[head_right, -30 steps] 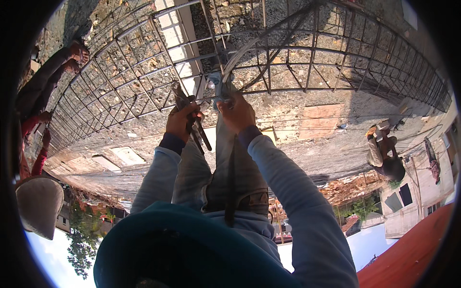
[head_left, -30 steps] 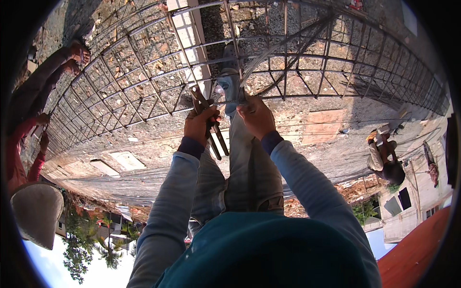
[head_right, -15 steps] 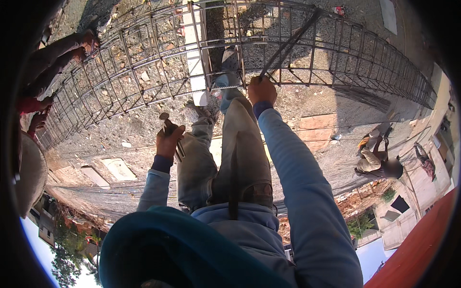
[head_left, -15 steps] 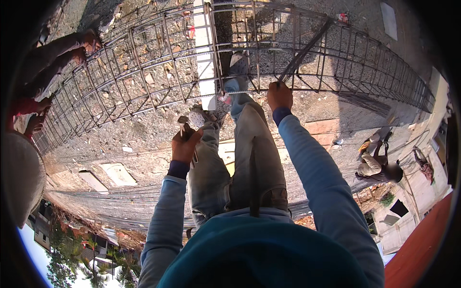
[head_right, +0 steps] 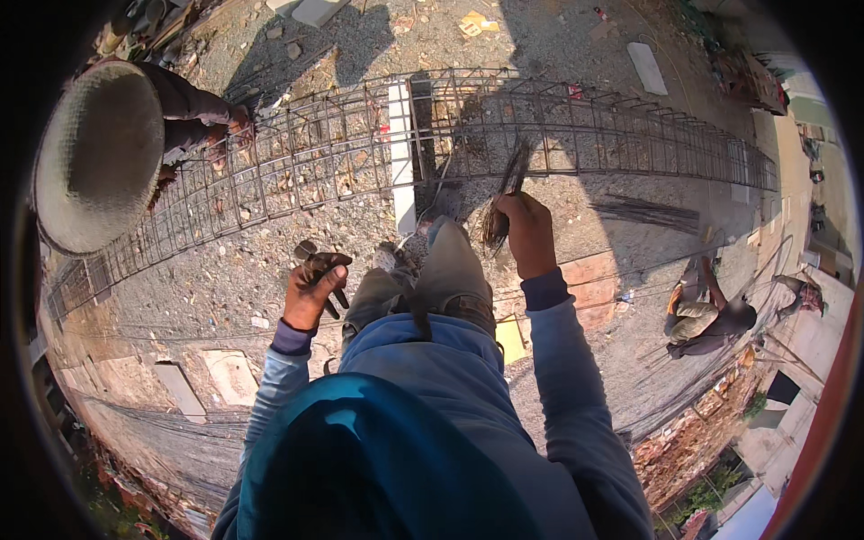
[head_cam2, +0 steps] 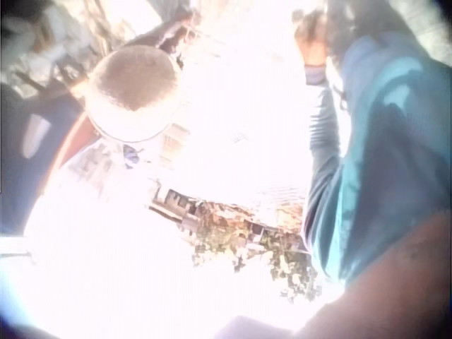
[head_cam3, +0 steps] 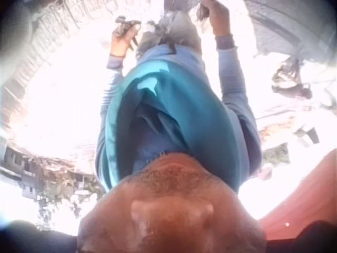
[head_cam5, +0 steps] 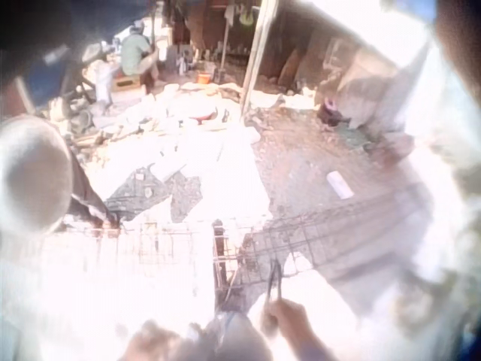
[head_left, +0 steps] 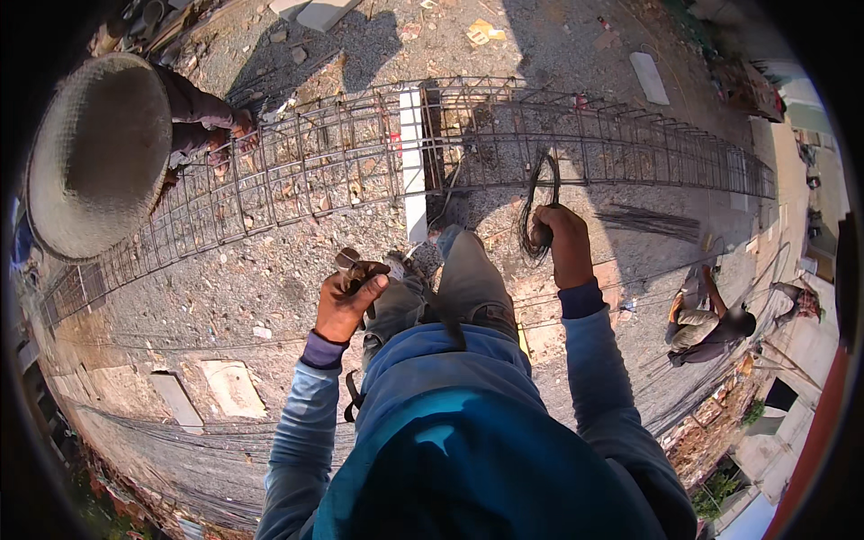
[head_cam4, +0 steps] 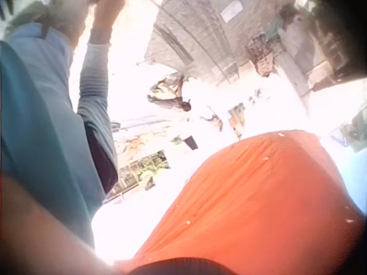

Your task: The person uses pliers to twist and cut thin wire around metal bars to secure them into a rectangular cage structure.

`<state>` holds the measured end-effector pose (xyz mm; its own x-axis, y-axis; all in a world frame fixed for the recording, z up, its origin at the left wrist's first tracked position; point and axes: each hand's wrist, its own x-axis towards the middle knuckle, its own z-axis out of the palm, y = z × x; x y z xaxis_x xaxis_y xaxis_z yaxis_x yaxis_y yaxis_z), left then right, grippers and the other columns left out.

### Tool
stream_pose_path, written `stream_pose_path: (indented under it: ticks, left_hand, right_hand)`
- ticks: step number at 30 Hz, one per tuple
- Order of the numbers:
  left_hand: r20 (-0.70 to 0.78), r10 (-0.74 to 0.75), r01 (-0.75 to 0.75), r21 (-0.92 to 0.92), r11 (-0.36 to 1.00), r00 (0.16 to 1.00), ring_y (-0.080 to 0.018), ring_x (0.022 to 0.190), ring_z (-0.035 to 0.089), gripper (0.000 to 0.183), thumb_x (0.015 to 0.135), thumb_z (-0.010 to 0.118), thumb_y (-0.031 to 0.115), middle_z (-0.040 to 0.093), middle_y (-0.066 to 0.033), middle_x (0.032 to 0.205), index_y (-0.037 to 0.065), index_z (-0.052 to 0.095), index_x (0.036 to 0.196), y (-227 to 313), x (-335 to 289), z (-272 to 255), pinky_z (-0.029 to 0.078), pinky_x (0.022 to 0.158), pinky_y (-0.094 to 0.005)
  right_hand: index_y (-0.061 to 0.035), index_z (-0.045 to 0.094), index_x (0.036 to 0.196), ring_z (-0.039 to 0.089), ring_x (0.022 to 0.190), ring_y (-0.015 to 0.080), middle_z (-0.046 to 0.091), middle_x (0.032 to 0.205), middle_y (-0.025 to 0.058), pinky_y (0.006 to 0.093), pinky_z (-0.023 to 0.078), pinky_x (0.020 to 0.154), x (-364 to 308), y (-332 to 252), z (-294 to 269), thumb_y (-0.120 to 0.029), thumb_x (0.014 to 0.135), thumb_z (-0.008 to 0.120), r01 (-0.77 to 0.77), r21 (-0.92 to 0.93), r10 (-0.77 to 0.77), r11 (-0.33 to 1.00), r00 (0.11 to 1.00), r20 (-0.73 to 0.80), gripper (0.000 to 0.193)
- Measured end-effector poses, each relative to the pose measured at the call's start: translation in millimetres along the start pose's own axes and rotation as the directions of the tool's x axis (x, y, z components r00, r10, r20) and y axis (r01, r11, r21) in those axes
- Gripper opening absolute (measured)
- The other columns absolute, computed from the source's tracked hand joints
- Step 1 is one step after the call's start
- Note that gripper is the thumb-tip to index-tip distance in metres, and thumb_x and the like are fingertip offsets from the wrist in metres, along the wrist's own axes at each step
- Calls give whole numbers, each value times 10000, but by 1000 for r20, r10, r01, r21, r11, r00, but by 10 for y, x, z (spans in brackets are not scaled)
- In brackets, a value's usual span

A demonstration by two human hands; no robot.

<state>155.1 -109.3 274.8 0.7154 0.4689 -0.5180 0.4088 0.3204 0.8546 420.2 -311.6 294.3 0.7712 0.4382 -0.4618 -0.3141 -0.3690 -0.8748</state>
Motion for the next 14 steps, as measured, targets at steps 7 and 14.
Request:
stream_pose_path:
  ticks: [7,14]
  left_hand:
    - [86,-57,47,114,992,995,-76,610,443,470,837,665,478,533,16,636,19,640,741,462,-69,293,360,540,-263]
    - [107,-93,105,-108,989,990,-103,636,493,508,806,659,534,573,-15,708,29,630,854,488,-247,540,392,580,-264]
  right_hand:
    - [42,621,888,535,702,141,606,742,75,312,437,672,-652,-193,779,-268,877,542,92,-177,1,980,885,466,319]
    - [43,576,1024,560,832,161,601,884,116,310,434,772,-652,-106,690,-208,899,466,305,43,-217,951,564,797,302]
